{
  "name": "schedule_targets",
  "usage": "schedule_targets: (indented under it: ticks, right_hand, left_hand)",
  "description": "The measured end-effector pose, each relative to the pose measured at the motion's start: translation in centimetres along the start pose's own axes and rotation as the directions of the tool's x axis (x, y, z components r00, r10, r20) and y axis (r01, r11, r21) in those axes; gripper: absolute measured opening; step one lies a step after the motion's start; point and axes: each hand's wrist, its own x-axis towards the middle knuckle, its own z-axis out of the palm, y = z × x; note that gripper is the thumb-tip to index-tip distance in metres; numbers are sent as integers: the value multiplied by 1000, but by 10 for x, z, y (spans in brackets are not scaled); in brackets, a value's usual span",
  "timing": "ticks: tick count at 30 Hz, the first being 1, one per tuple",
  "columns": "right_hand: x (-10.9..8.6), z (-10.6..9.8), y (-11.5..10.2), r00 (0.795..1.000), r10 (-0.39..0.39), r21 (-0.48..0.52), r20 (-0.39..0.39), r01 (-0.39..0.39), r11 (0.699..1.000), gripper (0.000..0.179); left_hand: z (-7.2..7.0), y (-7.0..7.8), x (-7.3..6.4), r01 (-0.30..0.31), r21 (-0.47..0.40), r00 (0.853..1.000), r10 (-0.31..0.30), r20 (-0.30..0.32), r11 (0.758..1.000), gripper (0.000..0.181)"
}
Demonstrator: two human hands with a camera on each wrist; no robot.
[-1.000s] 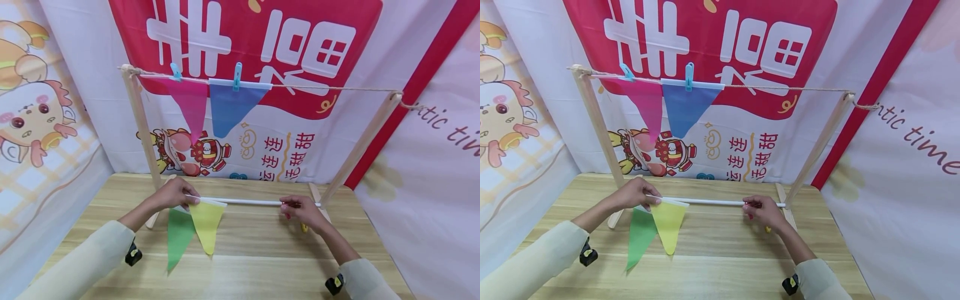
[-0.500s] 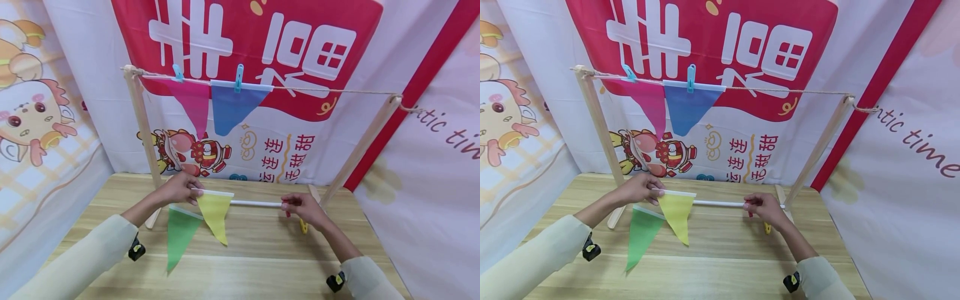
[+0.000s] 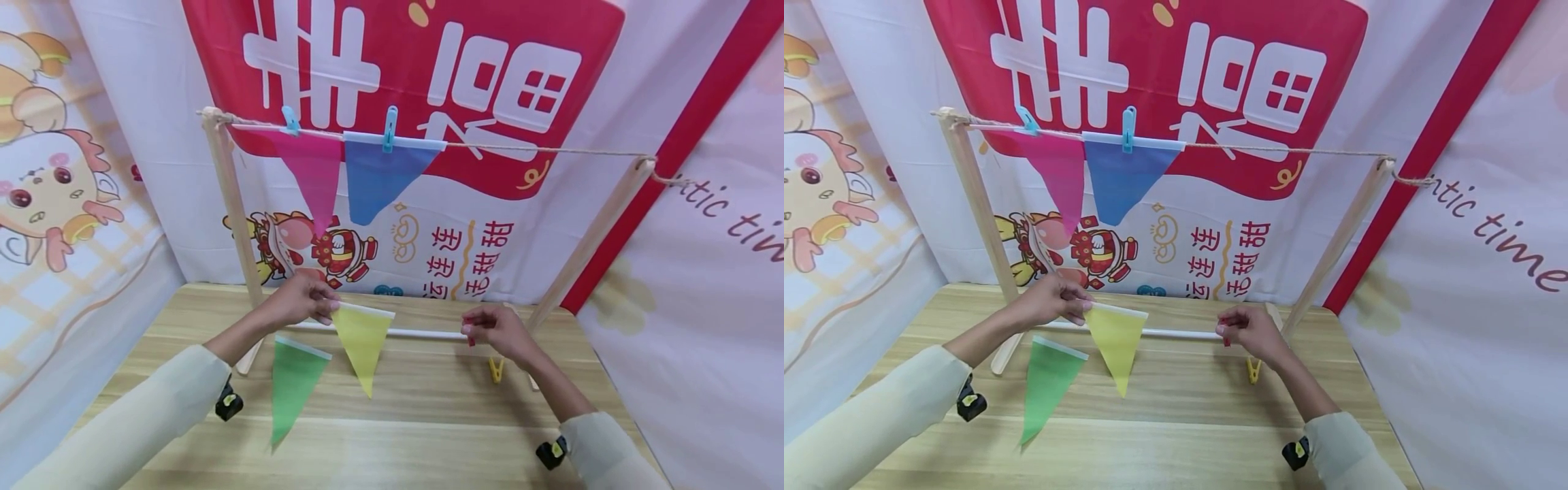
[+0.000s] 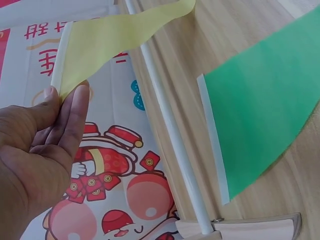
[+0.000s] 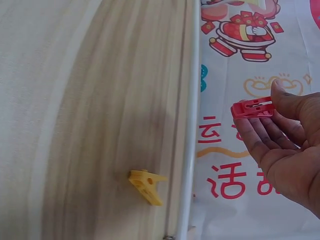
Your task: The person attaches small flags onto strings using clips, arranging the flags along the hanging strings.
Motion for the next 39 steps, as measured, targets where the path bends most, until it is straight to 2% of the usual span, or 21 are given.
schedule_targets:
  ticks: [10,21,32,39]
  right_hand:
    - [9,-14,-16,999,-46,-61,-23,45,997,33]
    - [15,-29,-46,998,-50,-72,-47,47,996,31]
    - [20,-42,-72,997,-51,-117,-55,44,992,40]
    - [22,-47,-83,997,-55,-140,-62,46,989,40]
  left_hand:
    - [5,18,7,-6,-3,1000,6,-30,1000,19]
    - [7,40,15,-70,-12,995,69,-79,997,18]
    - [13,64,23,-115,-45,988,110,-107,992,17]
    - [16,78,24,-151,-11,983,149,-106,989,18]
